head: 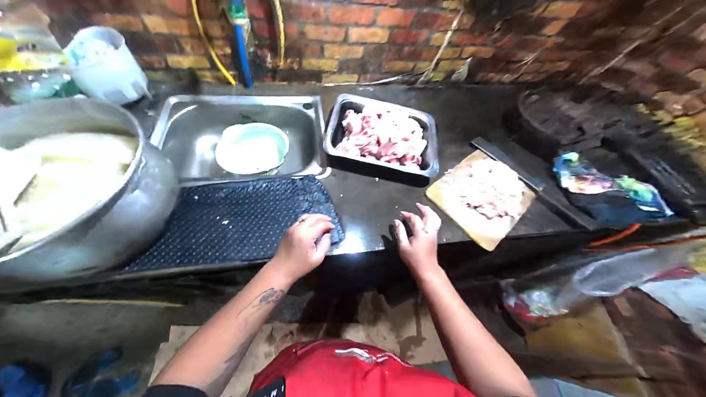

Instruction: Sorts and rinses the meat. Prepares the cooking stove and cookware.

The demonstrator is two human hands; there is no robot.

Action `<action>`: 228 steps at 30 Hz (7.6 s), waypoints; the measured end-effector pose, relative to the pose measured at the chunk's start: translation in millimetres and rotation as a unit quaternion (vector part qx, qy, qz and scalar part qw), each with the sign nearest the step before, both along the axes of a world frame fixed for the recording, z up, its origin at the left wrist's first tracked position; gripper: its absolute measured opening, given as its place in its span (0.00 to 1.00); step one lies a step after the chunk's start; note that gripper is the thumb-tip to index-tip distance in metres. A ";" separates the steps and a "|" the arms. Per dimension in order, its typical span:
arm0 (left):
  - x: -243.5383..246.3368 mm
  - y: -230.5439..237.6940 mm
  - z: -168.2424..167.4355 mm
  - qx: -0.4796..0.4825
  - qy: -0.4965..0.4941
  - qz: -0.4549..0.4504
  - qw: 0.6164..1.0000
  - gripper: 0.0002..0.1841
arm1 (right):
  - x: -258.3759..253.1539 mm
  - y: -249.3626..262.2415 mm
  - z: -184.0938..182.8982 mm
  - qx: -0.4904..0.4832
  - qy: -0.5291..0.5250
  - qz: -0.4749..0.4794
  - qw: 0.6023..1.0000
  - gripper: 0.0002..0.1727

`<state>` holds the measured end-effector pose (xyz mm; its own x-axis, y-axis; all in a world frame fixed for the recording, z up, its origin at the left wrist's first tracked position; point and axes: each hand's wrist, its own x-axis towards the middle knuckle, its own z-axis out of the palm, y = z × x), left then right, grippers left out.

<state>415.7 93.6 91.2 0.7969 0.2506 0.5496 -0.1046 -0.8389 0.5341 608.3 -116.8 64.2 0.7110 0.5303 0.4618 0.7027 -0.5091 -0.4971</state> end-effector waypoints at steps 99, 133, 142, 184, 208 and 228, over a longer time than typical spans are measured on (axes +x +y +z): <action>191.4 211.8 6.9 0.008 0.579 0.062 0.813 0.15 | 183.5 313.4 72.5 -0.354 0.120 0.098 0.922 0.30; 237.8 193.1 90.9 -0.046 0.312 -0.038 0.948 0.13 | 183.5 321.6 160.6 0.126 0.532 0.119 0.829 0.11; 164.2 254.0 109.3 -0.020 0.365 0.213 0.906 0.32 | 157.9 327.2 178.4 -0.185 0.261 0.209 0.924 0.23; 224.7 164.7 80.9 -0.309 0.135 -0.018 0.941 0.19 | 110.9 198.1 121.8 0.262 0.582 0.062 0.767 0.13; 176.9 173.5 32.9 -0.814 -0.054 -0.145 0.560 0.21 | 87.5 247.0 116.1 0.138 0.511 0.220 0.819 0.24; 192.4 169.5 37.1 -0.762 0.102 -0.154 0.621 0.26 | 125.8 215.5 114.8 0.015 0.447 -0.013 0.894 0.23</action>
<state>608.1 263.1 128.3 0.9502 0.1745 -0.2583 0.0650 0.6994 0.7117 734.1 98.7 179.0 0.8151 0.5050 -0.2840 0.0049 -0.4961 -0.8683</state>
